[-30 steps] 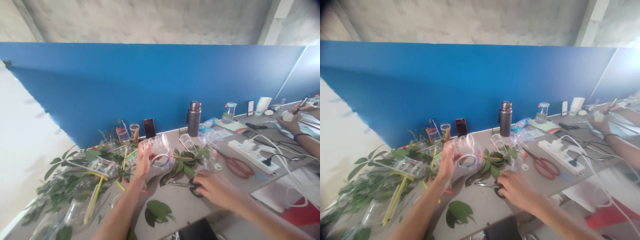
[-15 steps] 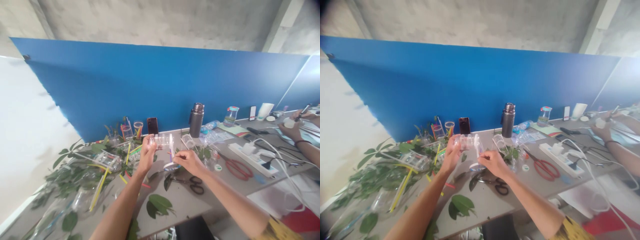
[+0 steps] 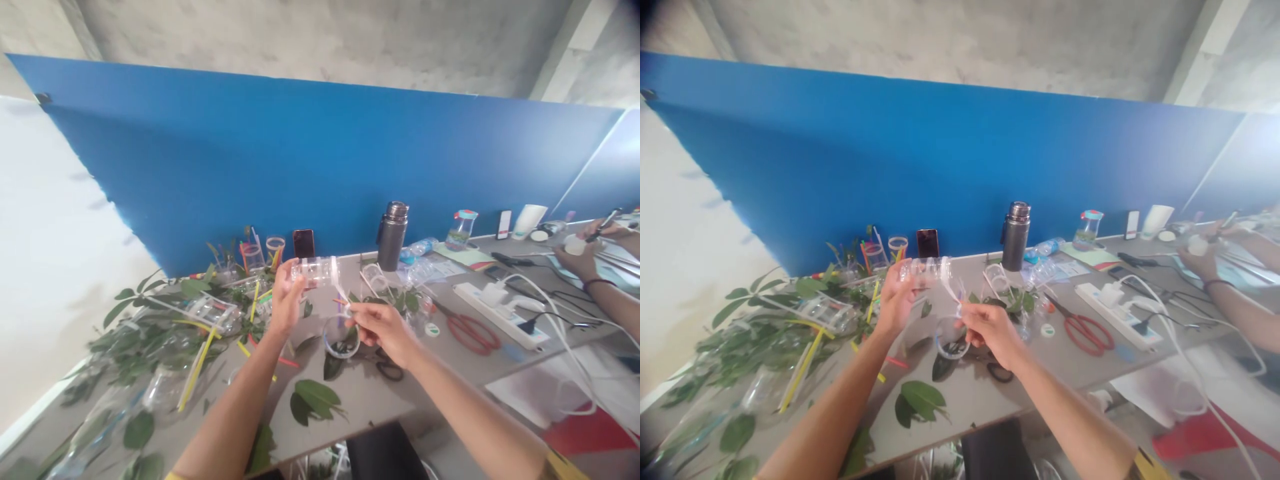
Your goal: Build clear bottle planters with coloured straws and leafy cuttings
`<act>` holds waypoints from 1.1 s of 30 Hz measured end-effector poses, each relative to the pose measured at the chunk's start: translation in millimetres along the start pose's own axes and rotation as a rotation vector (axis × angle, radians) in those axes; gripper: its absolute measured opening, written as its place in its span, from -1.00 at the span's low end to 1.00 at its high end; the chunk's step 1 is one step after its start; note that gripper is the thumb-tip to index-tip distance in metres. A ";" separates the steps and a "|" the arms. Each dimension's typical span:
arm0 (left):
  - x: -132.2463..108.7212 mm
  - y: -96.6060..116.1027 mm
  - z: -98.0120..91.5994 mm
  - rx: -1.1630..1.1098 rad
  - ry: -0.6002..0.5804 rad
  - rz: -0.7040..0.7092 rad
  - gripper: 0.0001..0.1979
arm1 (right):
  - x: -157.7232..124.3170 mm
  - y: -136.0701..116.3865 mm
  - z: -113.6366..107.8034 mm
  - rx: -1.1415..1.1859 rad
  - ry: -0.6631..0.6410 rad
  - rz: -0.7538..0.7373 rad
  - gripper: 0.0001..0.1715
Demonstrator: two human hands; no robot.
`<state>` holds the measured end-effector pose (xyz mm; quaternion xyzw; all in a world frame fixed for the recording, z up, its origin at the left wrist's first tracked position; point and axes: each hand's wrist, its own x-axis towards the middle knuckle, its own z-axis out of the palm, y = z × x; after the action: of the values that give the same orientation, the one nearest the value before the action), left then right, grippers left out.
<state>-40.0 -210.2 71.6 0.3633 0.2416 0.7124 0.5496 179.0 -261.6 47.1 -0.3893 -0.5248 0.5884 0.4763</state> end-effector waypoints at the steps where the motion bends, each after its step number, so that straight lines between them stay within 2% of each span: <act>1: 1.5 0.1 -2.0 0.007 -0.025 0.014 -0.50 | -5.5 3.1 -6.4 0.050 0.031 0.022 -0.33; 3: 3.7 0.8 -4.5 0.044 -0.070 0.080 -0.51 | -19.1 9.8 -21.4 0.050 0.137 0.059 -0.27; 4: 4.3 1.3 -4.9 0.044 -0.076 0.095 -0.51 | -26.6 13.3 -29.2 -0.024 0.170 0.063 -0.31; 6: 4.5 2.3 -4.1 0.032 -0.069 0.095 -0.50 | -41.8 19.3 -43.2 -0.346 0.163 0.037 -0.50; 9: 3.4 2.7 -1.5 0.020 -0.062 0.084 -0.49 | -59.2 24.5 -55.7 -0.911 0.068 -0.072 -0.80; 12: 1.5 2.3 0.8 0.040 -0.094 0.097 -0.43 | -64.5 23.9 -56.3 -1.195 -0.038 -0.120 -0.74; 19: -1.5 5.0 3.3 0.026 -0.108 0.079 -0.32 | -56.6 6.1 -40.2 -1.543 -0.176 -0.031 -0.77; 22: -0.6 6.4 2.1 0.035 -0.118 0.094 -0.32 | -63.4 -7.7 -40.0 -1.580 -0.221 0.029 -0.78; 28: 1.7 8.3 0.0 0.001 -0.113 0.094 -0.35 | -83.7 -35.0 -62.2 -1.316 -0.254 0.163 -0.70; 30: 2.2 8.7 -0.7 0.002 -0.113 0.096 -0.34 | -82.3 -43.1 -71.6 -1.310 -0.224 0.145 -0.60; 33: 3.0 7.7 -2.2 0.027 -0.128 0.114 -0.32 | -68.2 -59.0 -79.5 -1.306 -0.093 0.021 -0.56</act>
<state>-46.8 -209.3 76.8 0.4289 0.1946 0.7144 0.5175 280.7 -308.3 90.9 -0.5775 -0.7906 0.1695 0.1129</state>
